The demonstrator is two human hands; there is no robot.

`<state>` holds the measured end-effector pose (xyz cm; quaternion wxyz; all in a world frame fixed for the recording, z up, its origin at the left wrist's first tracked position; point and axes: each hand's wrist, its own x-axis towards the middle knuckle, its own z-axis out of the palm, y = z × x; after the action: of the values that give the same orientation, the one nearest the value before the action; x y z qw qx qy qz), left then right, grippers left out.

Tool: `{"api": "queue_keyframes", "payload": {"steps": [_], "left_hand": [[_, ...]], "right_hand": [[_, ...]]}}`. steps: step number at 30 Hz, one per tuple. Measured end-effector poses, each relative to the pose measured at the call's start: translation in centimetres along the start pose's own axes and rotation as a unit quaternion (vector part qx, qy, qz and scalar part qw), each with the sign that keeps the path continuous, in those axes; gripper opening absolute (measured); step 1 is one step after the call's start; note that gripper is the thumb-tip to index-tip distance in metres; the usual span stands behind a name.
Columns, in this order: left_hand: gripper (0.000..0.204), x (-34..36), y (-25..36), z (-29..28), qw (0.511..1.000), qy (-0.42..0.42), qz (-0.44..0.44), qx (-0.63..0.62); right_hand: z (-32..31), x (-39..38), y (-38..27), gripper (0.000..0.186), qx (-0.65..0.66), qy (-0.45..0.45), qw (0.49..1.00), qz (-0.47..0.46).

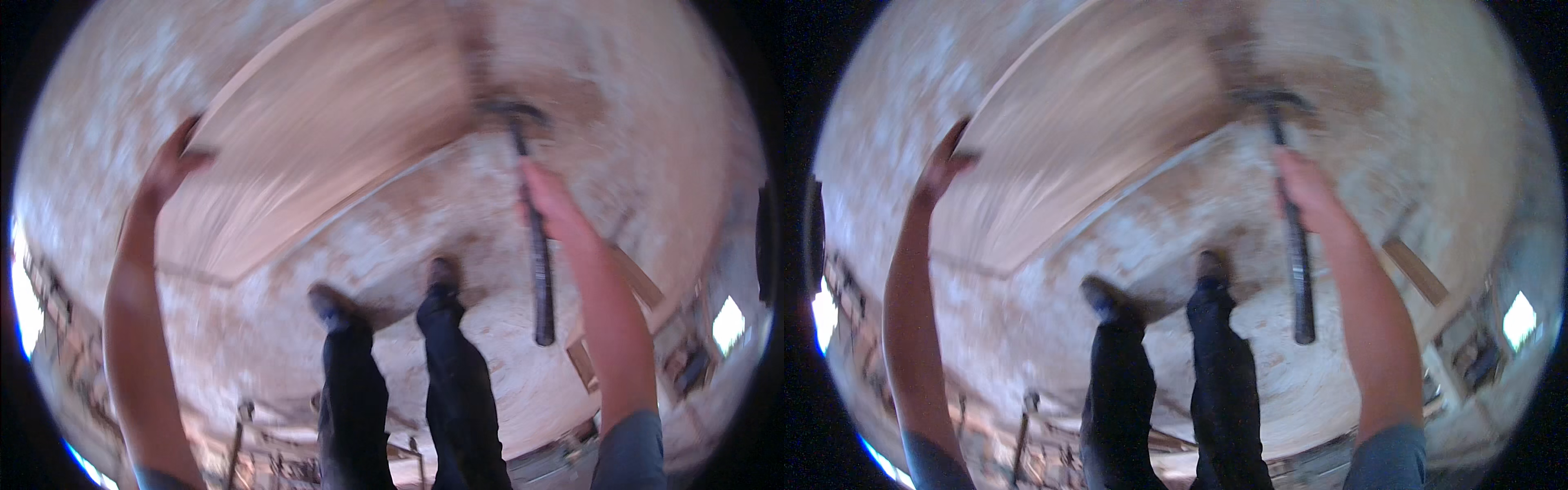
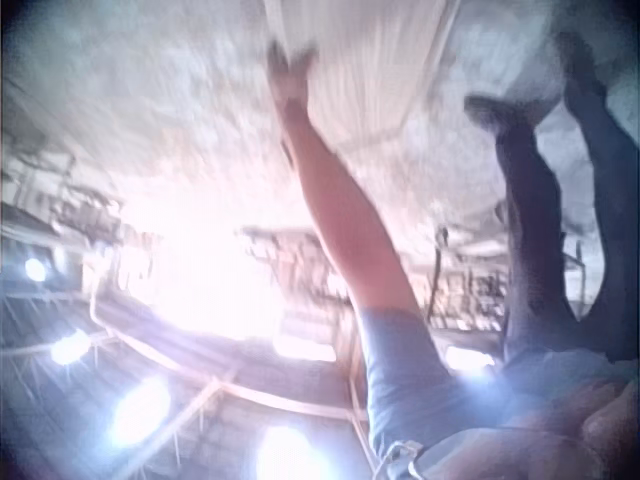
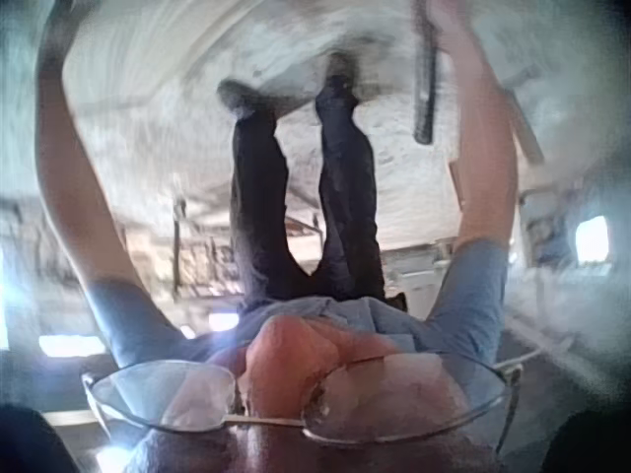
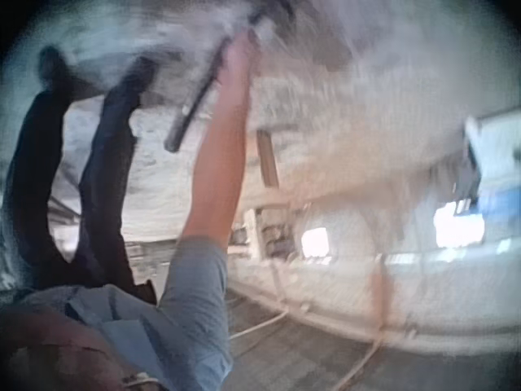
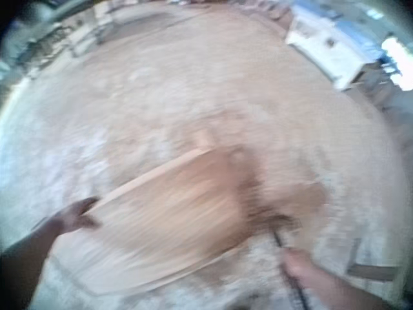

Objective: The person assembles wooden pieces by hammering them together, applies a liquid with a brush to the edge of a wood board, and continues to fit wood components into a larger assembly.

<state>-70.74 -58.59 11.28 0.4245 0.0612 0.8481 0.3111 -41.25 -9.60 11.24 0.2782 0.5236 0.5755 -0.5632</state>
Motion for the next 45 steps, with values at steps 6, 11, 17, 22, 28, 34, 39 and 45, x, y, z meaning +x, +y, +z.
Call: {"api": "queue_keyframes", "payload": {"steps": [6, 11, 17, 22, 28, 34, 39, 45], "left_hand": [[0.083, 0.6, 1.4, 0.4, 0.986, -0.006, 0.048, 0.157], [0.097, 3.3, 1.8, -0.2, 0.993, -0.002, 0.019, 0.116], [0.06, 5.6, 0.2, 0.3, 0.988, 0.083, 0.045, 0.124], [0.043, 5.5, -2.6, 4.0, 0.929, 0.229, 0.105, 0.27], [0.078, -8.1, -0.1, 16.2, 0.974, 0.209, 0.031, -0.076], [0.073, -25.6, 6.3, 18.8, 0.932, 0.06, 0.009, -0.358], [0.047, -30.9, 1.0, 14.2, 0.907, 0.204, -0.147, -0.337], [0.034, -35.8, -8.6, 12.6, 0.734, 0.236, -0.316, -0.552]], "right_hand": [[-0.2, -5.3, 3.3, 0.024, 0.04, 0.097, 0.994, -0.007], [-1.4, -7.6, 7.2, 0.012, 0.089, -0.001, 0.996, -0.012], [1.3, -10.0, 8.7, 0.017, 0.071, -0.018, 0.997, -0.035], [4.7, -11.2, 6.8, 0.03, 0.078, -0.078, 0.988, -0.104], [13.6, -13.6, 0.3, 0.026, 0.063, -0.077, 0.965, -0.241], [26.8, -17.9, -3.3, 0.019, 0.16, -0.247, 0.942, -0.16], [33.0, -20.1, -4.5, 0.063, -0.382, -0.25, 0.841, -0.29], [37.1, -15.1, -4.6, 0.071, -0.715, -0.148, 0.603, -0.322]]}}
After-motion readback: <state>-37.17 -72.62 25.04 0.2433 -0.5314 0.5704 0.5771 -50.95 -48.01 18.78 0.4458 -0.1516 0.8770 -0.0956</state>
